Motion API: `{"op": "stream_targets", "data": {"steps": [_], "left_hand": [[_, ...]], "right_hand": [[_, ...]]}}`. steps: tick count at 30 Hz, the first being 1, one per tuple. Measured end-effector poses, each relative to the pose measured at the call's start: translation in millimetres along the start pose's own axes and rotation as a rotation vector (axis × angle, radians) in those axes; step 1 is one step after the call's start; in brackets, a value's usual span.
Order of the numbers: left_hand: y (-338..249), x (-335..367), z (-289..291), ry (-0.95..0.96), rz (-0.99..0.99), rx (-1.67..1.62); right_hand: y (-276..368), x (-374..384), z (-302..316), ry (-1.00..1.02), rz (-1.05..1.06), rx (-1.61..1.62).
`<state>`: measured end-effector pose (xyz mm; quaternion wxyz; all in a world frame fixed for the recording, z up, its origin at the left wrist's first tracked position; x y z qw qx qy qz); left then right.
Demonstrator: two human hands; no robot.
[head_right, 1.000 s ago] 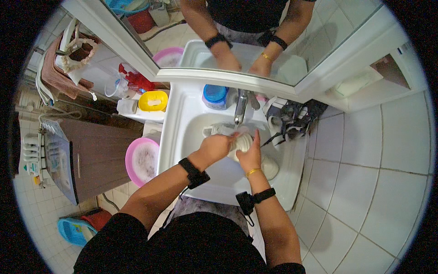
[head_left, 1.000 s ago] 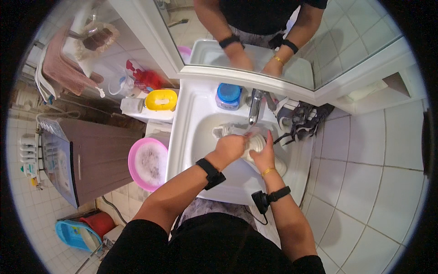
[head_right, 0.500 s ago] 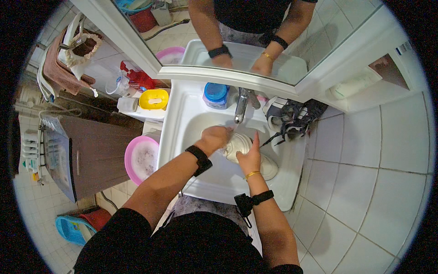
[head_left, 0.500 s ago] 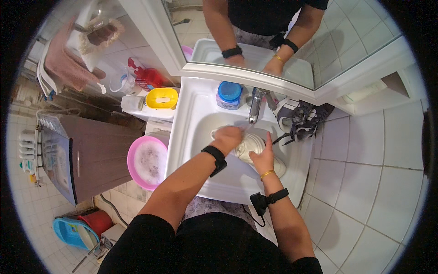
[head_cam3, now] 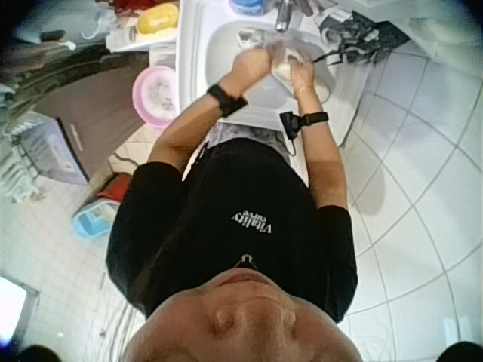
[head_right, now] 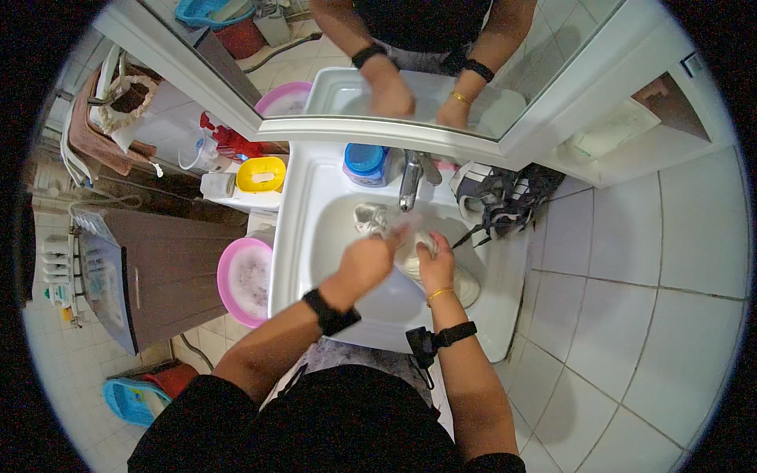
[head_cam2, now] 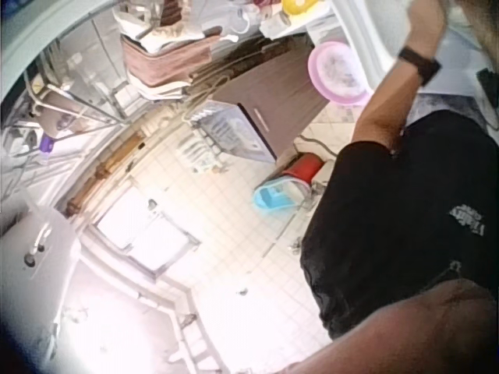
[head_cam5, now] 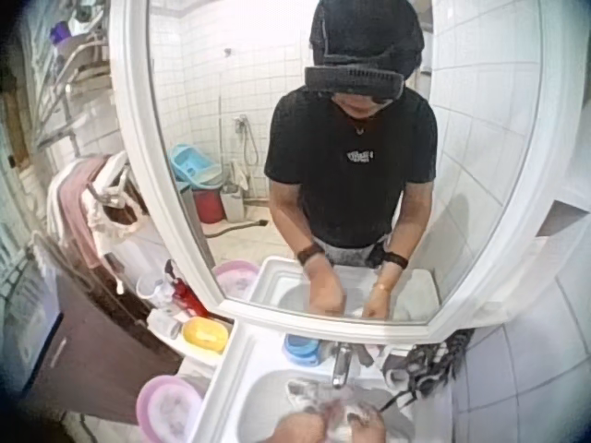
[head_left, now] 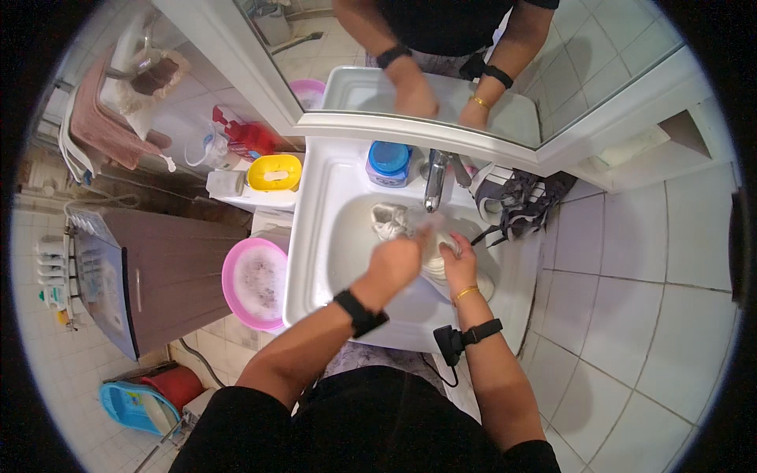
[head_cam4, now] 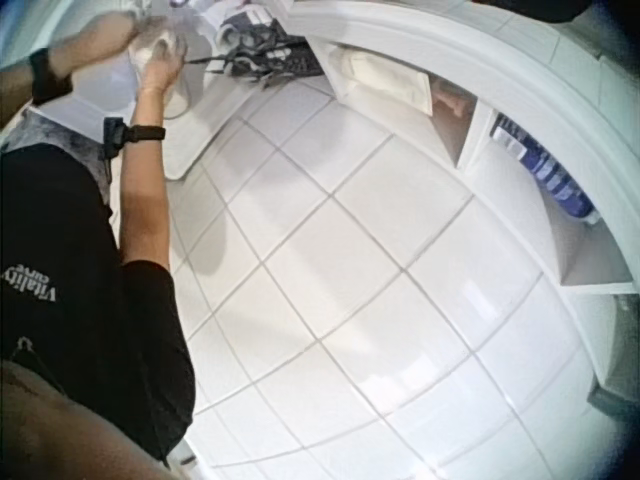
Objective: The person washes a pair of sneakers by scrubbing them in a basin of soapy water with a brush and then rinsing them under a faucet in a sink.
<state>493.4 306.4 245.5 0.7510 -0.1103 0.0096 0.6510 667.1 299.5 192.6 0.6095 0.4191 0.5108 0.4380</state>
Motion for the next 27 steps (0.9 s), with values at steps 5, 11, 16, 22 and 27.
{"op": "stream_targets", "data": {"steps": [5, 11, 16, 22, 27], "left_hand": [[-17, -25, -7, 0.009, -0.052, -0.048], [-14, -5, -1, -0.058, 0.039, -0.003], [-23, -27, 12, -0.062, -0.048, -0.119], [-9, -9, 24, -0.144, 0.021, -0.070], [-34, -28, 17, -0.118, -0.017, -0.174]], "right_hand": [[-19, 11, 2, -0.046, -0.118, 0.150], [-4, 16, 3, -0.032, -0.272, 0.350], [10, -2, 1, 0.170, -0.071, 0.167], [10, 18, 3, 0.066, 0.085, -0.056], [11, 27, 0, 0.005, -0.084, -0.150]]}}
Point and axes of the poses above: each hand's wrist, its own x-axis towards the middle knuckle, its own z-axis out of the back of the hand, y = z × x, the point moved 3 cm from there along x, towards the middle knuckle, and after that the axes turned 15 degrees about x, right-handed, at the moved point
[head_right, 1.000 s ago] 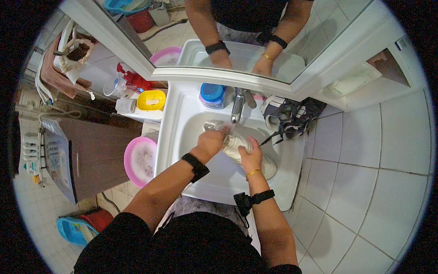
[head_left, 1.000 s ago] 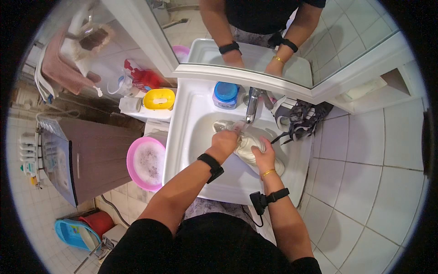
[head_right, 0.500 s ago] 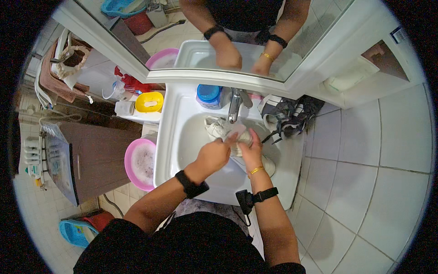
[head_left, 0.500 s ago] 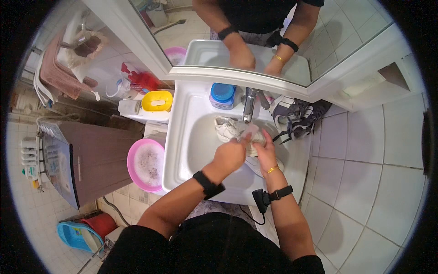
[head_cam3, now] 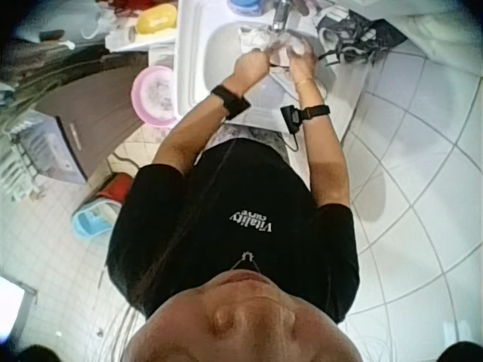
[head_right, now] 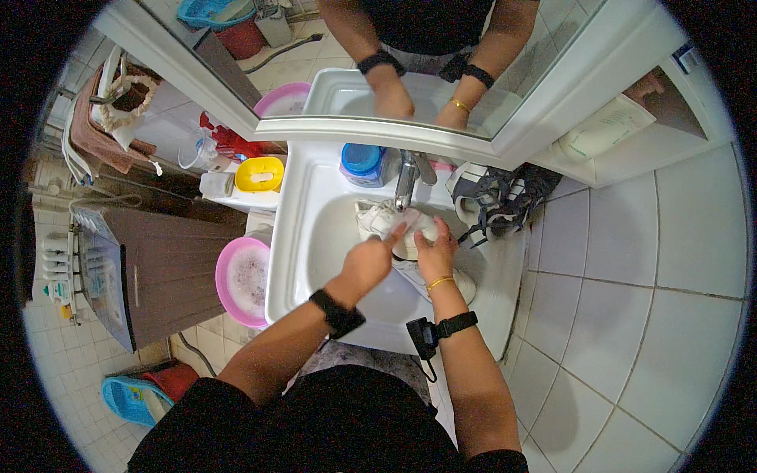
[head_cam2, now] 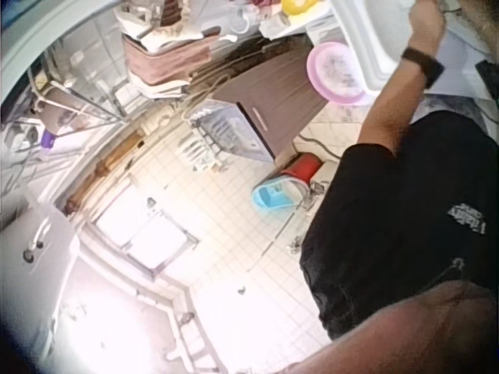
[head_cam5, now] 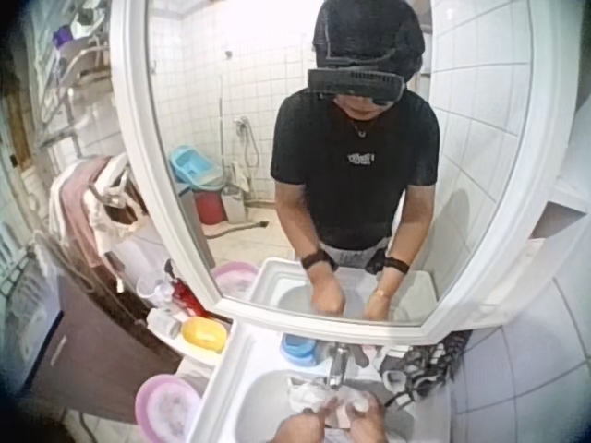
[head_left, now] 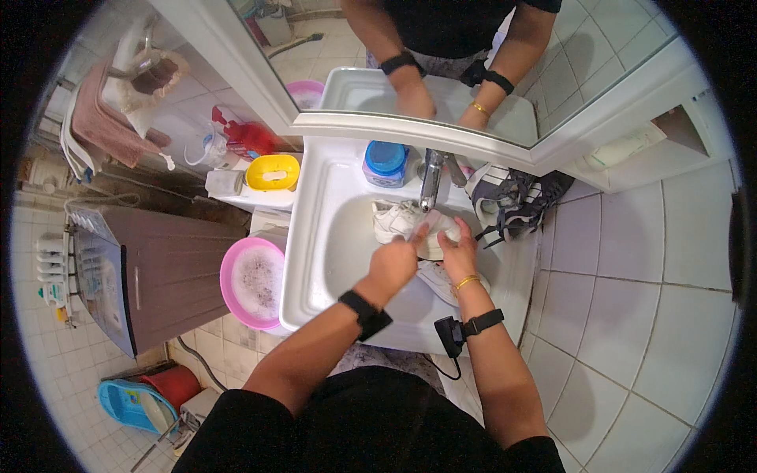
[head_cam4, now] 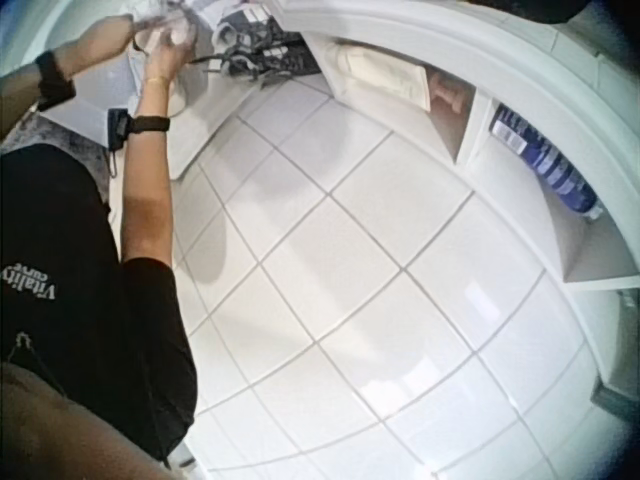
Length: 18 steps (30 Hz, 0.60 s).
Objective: The person washes a pair of sneakers by scrubbing them in a basin of soapy water with a brush and then rinsing them under a faucet in a sink.
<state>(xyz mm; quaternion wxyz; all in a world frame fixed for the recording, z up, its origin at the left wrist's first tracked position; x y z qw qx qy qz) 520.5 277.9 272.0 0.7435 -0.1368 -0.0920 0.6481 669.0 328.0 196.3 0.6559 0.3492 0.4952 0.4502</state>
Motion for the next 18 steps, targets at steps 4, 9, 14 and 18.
{"op": "stream_targets", "data": {"steps": [4, 9, 14, 18], "left_hand": [[39, 13, -16, 0.110, 0.141, 0.113], [-17, -17, -9, 0.069, 0.032, -0.006], [40, 2, -34, -0.010, 0.141, 0.072], [-1, -14, -1, -0.057, 0.087, -0.054]], "right_hand": [[4, -3, -4, -0.006, -0.117, 0.109], [-17, 23, 2, -0.068, -0.033, -0.006], [-15, 18, -5, -0.003, -0.167, 0.313], [0, 9, -4, -0.039, -0.321, 0.580]]}}
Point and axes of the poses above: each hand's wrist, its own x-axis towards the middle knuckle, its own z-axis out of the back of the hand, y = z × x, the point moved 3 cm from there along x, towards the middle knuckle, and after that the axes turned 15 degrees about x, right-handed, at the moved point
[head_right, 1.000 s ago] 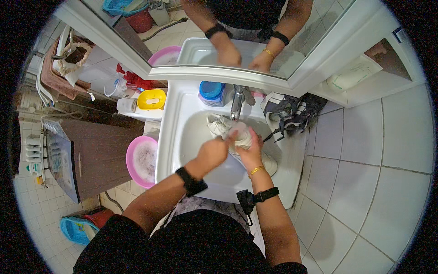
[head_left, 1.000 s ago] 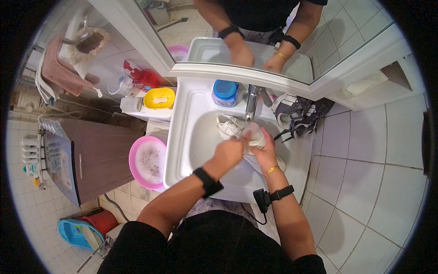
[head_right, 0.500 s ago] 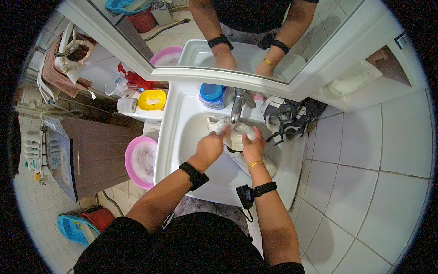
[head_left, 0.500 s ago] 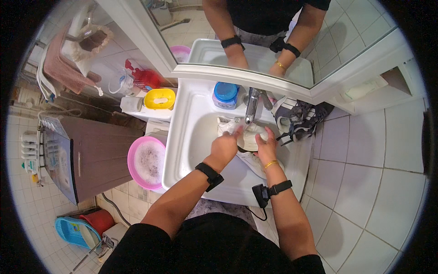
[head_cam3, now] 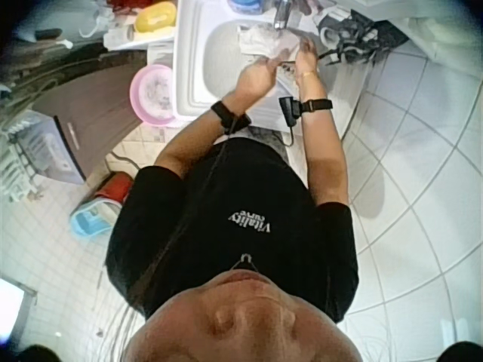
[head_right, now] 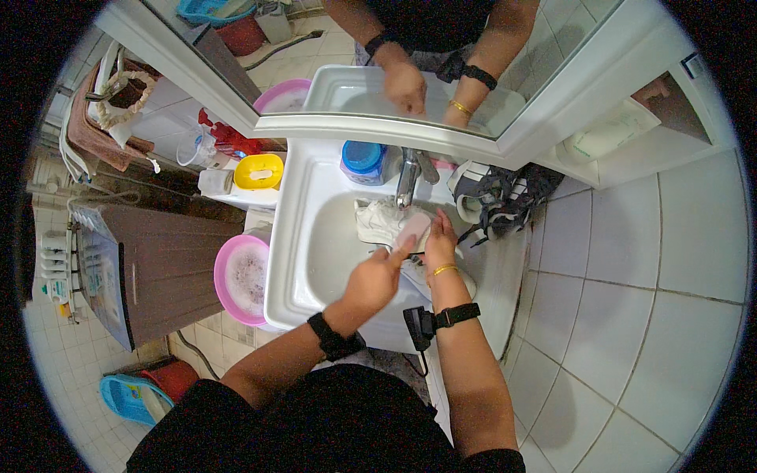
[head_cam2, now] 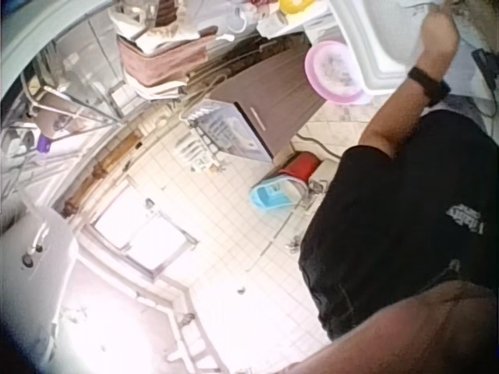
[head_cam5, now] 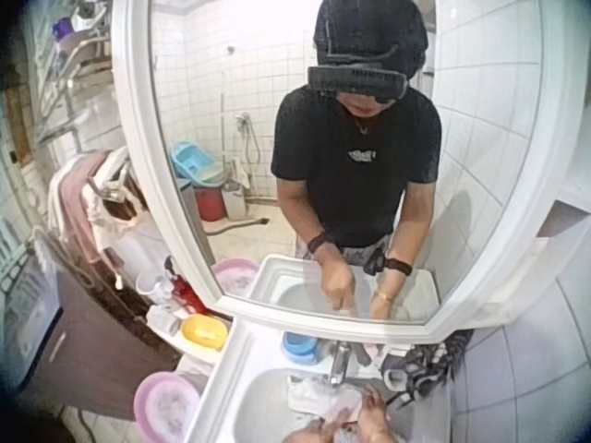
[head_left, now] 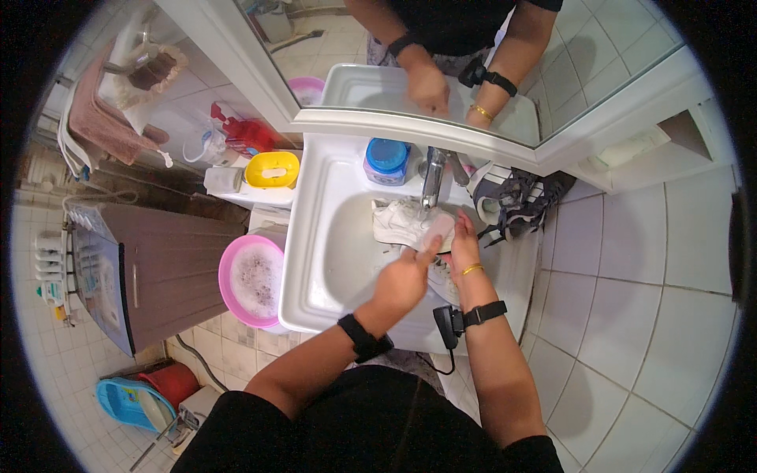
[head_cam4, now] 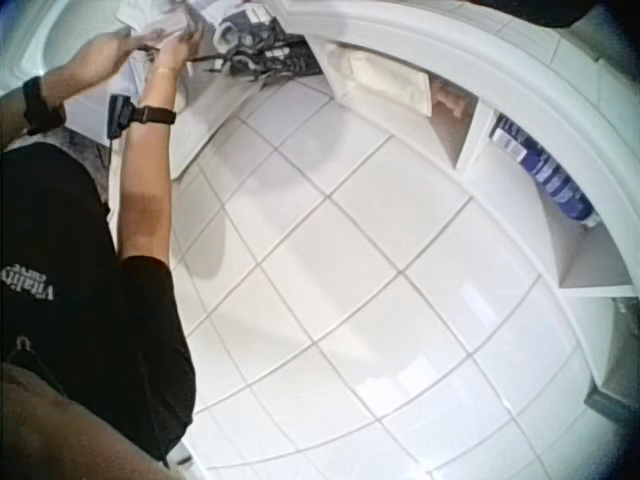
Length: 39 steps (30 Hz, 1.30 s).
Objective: The person washes a pair of sneakers by scrubbing them in a basin of soapy water with a brush and then rinsing them under a faucet in a sink.
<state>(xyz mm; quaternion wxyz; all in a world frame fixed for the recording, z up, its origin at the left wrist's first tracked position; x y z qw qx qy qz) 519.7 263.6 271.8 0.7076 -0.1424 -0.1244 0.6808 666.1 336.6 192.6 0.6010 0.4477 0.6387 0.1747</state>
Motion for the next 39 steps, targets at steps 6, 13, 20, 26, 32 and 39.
{"op": "stream_targets", "data": {"steps": [6, 13, 20, 26, 32, 39], "left_hand": [[9, 21, -10, 0.026, -0.026, 0.032], [6, -20, -2, -0.008, -0.186, -0.038], [19, -5, 8, 0.027, -0.184, -0.073], [27, 35, 3, -0.045, -0.247, -0.060], [23, 4, 20, 0.068, -0.289, -0.056], [16, 8, 15, 0.155, -0.289, -0.061]], "right_hand": [[-6, -7, -8, -0.002, -0.061, 0.094], [8, -13, -20, -0.052, 0.002, 0.034], [20, -35, -37, -0.114, -0.042, 0.098], [-17, -14, -48, -0.259, 0.217, -0.002], [-14, -14, -30, -0.170, 0.345, -0.088], [-30, -12, -5, -0.200, 0.346, -0.185]]}}
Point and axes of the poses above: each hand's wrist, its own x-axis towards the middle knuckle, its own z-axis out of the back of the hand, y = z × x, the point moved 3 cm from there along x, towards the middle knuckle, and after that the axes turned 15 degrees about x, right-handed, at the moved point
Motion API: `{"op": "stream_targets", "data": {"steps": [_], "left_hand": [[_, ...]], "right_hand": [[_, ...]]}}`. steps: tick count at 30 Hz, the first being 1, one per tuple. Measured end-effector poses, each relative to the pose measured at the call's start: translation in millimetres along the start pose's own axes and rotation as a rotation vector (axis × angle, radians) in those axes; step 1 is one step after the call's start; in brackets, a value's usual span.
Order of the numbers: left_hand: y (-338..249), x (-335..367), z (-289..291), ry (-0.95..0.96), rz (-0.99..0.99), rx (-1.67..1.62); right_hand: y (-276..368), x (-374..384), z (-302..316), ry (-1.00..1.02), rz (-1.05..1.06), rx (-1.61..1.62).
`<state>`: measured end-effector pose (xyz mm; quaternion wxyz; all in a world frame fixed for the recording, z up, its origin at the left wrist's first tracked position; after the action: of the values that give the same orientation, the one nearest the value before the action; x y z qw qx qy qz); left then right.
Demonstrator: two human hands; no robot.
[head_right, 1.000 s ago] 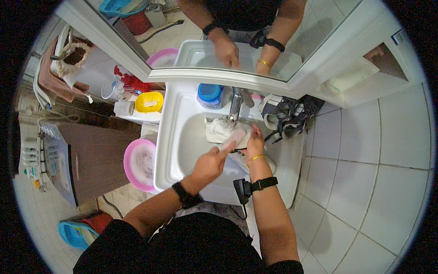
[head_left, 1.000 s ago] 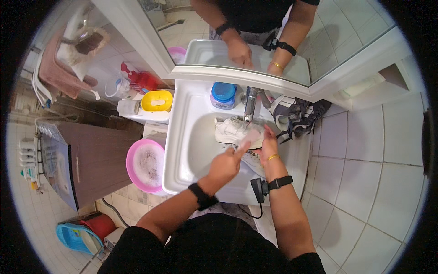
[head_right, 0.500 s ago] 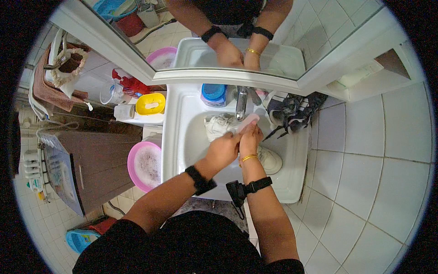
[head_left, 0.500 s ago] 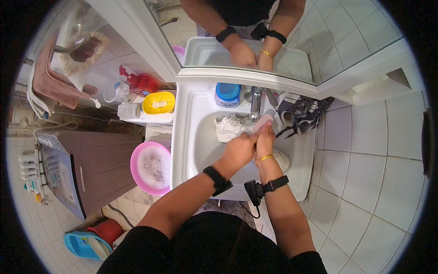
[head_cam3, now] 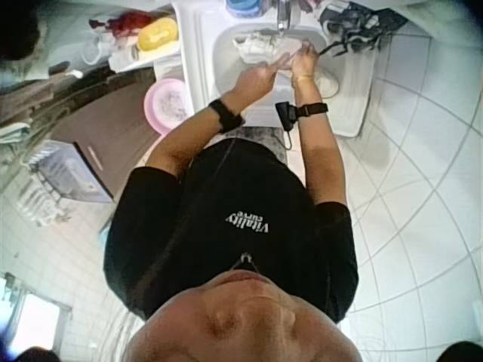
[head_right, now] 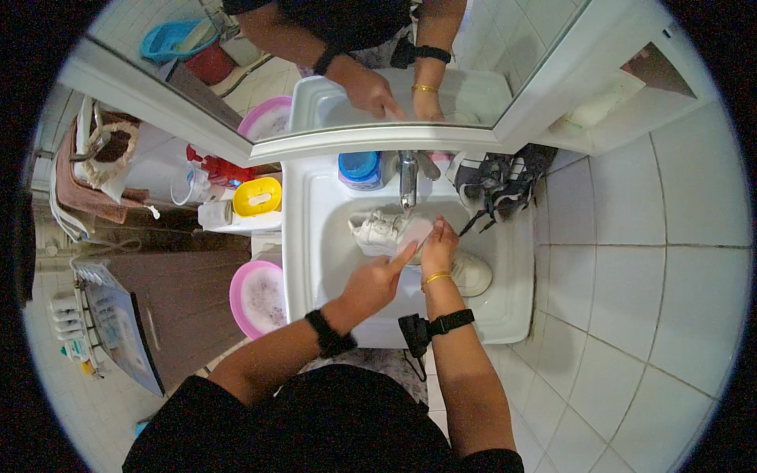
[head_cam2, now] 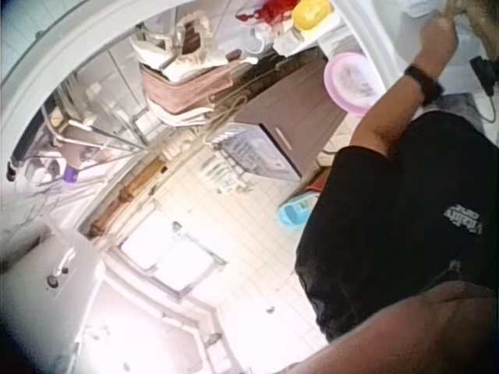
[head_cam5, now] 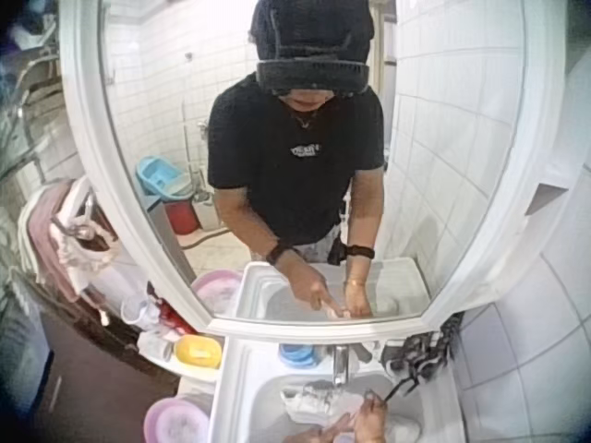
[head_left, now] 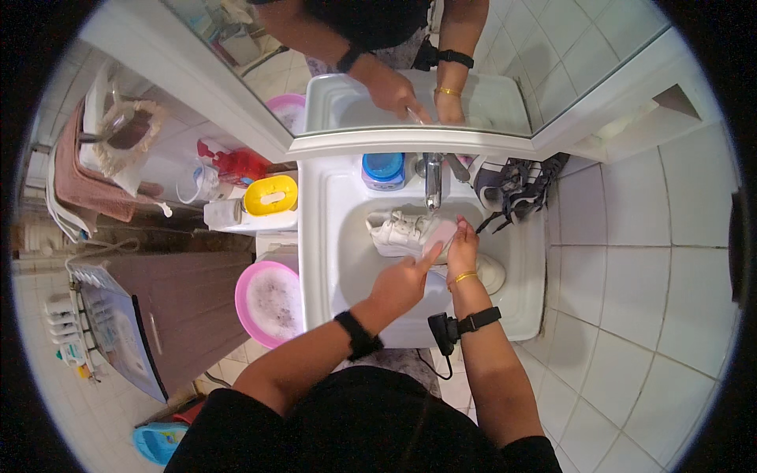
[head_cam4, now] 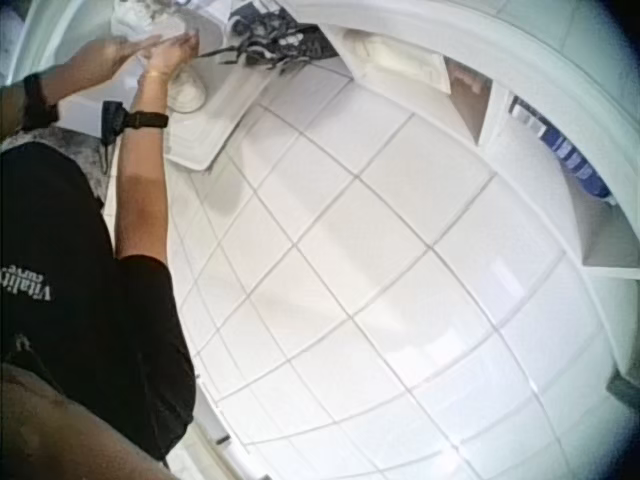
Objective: The person washes a pair of sneakers by scrubbing them in a basin of soapy water with a brush and then rinsing them under a faucet in a sink.
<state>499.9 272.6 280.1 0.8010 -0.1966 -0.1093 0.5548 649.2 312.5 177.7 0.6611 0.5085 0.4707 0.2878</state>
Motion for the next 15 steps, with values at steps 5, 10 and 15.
{"op": "stream_targets", "data": {"steps": [5, 10, 15], "left_hand": [[40, 9, -22, 0.138, 0.080, 0.062], [66, 29, -36, 0.058, 0.124, 0.217], [23, 7, -21, 0.028, 0.033, 0.124]], "right_hand": [[9, -14, -10, -0.014, 0.135, -0.140], [9, -8, -12, 0.050, 0.112, -0.173], [-2, 11, -7, -0.007, 0.021, -0.063]]}}
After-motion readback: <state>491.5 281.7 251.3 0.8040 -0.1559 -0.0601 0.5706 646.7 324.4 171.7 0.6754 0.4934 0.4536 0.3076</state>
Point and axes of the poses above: each hand's wrist, its own x-axis towards the middle knuckle, its own z-axis out of the back of the hand, y = z × x, the point moved 3 cm from there along x, towards the middle knuckle, and after that the axes turned 15 degrees about x, right-handed, at the moved point
